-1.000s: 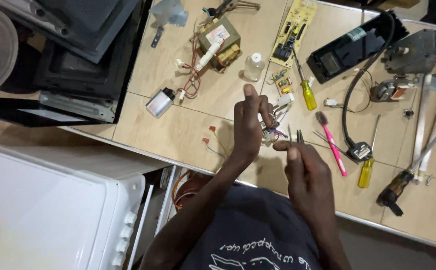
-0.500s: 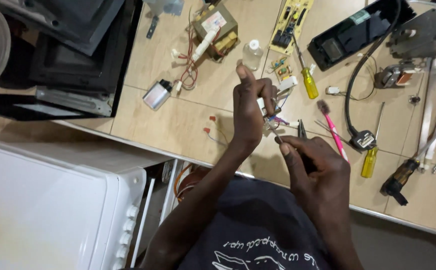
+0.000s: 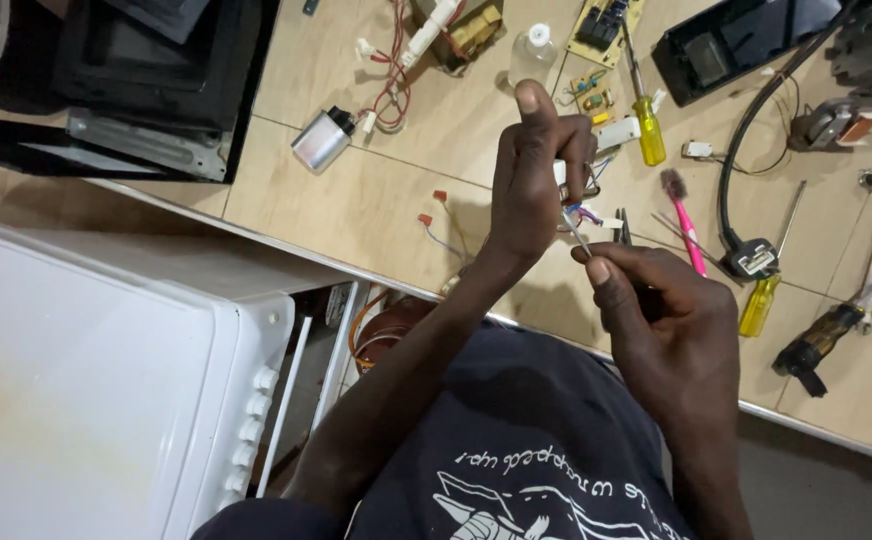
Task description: Stripping and organizing wires within a wiring bundle as part of an appliance repair task.
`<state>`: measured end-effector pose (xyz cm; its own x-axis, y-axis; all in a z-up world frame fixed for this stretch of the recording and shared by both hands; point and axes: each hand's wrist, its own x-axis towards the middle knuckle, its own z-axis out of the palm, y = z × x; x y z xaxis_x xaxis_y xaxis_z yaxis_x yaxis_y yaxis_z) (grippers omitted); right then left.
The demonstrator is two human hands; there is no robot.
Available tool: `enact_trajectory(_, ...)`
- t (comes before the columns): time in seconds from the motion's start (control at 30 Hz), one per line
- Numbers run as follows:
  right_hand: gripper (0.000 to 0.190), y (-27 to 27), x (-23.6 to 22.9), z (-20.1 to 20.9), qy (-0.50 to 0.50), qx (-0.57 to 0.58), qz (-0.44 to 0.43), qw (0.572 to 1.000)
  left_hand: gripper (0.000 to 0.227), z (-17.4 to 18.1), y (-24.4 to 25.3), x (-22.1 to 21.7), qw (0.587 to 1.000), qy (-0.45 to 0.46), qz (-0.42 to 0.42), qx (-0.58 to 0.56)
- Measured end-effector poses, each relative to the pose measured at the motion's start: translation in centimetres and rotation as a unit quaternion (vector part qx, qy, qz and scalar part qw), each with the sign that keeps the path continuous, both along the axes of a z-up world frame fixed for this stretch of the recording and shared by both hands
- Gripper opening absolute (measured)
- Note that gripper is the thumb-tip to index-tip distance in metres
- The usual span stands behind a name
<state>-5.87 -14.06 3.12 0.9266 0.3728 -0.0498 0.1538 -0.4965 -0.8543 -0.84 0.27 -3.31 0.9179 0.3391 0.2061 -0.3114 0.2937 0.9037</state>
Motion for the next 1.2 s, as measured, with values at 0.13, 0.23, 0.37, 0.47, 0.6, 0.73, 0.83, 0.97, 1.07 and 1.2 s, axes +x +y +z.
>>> enact_trajectory(0.13,0.024,-0.2,-0.1,0.3,0.025,0.007,-0.002,1.000,0.073,0.5,-0.1,-0.2,1.000,0.008,0.005,0.007)
enact_trajectory(0.23,0.023,-0.3,-0.2,0.2,0.033,0.013,-0.002,0.999,0.076,0.9,-0.1,-0.4,1.000,0.009,0.005,0.019)
enact_trajectory(0.37,0.023,-0.1,-0.4,0.3,0.046,0.022,0.006,0.999,0.078,0.2,-0.3,-0.2,1.000,0.007,0.009,0.026)
enact_trajectory(0.47,0.025,-0.2,-0.7,0.2,0.046,0.019,-0.002,0.999,0.076,0.2,-0.5,-0.4,1.000,-0.004,0.009,0.018)
enact_trajectory(0.6,0.031,0.2,-0.7,0.4,0.035,0.008,-0.005,0.999,0.076,1.1,-0.8,-0.5,0.999,0.031,0.033,0.011)
enact_trajectory(0.73,0.028,0.5,-1.0,-0.8,0.057,0.041,-0.029,0.997,0.074,1.1,-1.3,-0.4,0.998,0.037,0.047,0.016)
enact_trajectory(0.83,0.028,0.7,-1.4,-0.8,0.050,0.049,-0.037,0.997,0.075,1.3,-1.3,-0.7,0.997,0.038,0.072,-0.017)
enact_trajectory(0.97,0.028,0.5,-1.4,-0.4,0.063,0.033,-0.025,0.997,0.075,1.5,-0.6,-1.0,0.993,0.080,0.088,-0.008)
enact_trajectory(1.07,0.031,0.6,-1.5,-0.2,0.093,0.028,-0.033,0.995,0.075,1.2,-0.2,-1.0,0.992,0.082,0.089,-0.025)
enact_trajectory(1.2,0.031,0.6,-1.5,-0.2,0.077,0.017,-0.007,0.997,0.072,1.0,0.1,-1.0,0.992,0.076,0.071,-0.077)
